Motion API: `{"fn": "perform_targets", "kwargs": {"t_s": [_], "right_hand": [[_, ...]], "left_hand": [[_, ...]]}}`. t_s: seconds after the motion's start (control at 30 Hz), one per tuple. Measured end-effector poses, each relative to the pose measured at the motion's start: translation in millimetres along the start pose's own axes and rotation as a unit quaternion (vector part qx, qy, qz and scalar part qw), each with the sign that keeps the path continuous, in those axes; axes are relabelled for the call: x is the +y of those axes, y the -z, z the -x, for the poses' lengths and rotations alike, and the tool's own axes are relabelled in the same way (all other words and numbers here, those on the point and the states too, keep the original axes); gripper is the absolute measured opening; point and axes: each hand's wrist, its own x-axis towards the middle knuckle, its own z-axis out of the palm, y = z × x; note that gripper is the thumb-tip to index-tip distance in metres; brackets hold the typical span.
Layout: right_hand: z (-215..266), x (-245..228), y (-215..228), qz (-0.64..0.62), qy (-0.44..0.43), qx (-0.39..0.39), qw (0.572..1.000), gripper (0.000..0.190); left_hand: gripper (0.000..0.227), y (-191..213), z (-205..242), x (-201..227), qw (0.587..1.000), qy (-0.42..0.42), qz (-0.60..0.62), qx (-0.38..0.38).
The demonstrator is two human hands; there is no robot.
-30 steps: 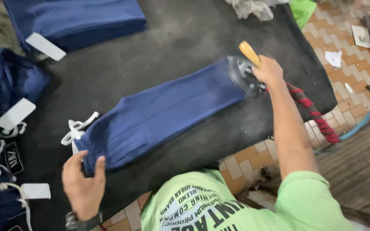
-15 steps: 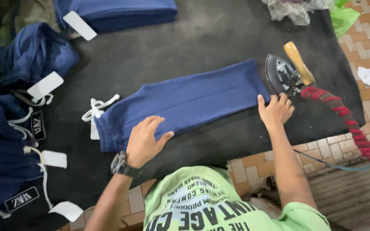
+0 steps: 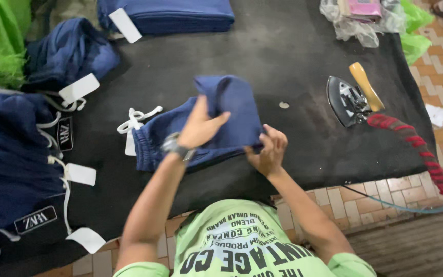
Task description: The person irons blue sweatpants on a black ironing table using a steam iron. They repeatedly fold, align, and press the garment, then stack the finished pieces with other similar items.
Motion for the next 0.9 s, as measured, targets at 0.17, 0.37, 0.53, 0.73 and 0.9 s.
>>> {"fn": "perform_targets", "kwargs": {"t_s": [0.17, 0.37, 0.53, 0.73, 0.9], "right_hand": [[25.4, 19.6, 4.2, 0.004, -0.185, -0.244, 0.952, 0.071], [-18.5, 16.8, 3.8, -0.145, -0.103, -0.347, 0.921, 0.091], [-68.8, 2.6, -59.5, -0.078, -0.134, -0.315, 0.936, 0.071], [-46.0, 5.3, -74.9, -0.153, -0.215, -0.331, 0.906, 0.067], [-18.0, 7.7, -27.5, -0.397, -0.424, -0.186, 0.792, 0.048]], "left_hand": [[0.073, 69.3, 66.3, -12.0, 0.946, 0.279, 0.124, 0.106], [0.075, 66.7, 93.7, -42.4, 0.977, 0.182, -0.044, 0.098], [0.071, 77.5, 95.9, -40.0, 0.966, 0.155, -0.151, 0.145], [0.074, 60.3, 115.1, 7.2, 0.917, 0.140, -0.336, 0.163], [0.038, 25.9, 147.0, 24.9, 0.928, 0.173, -0.268, 0.195]]}}
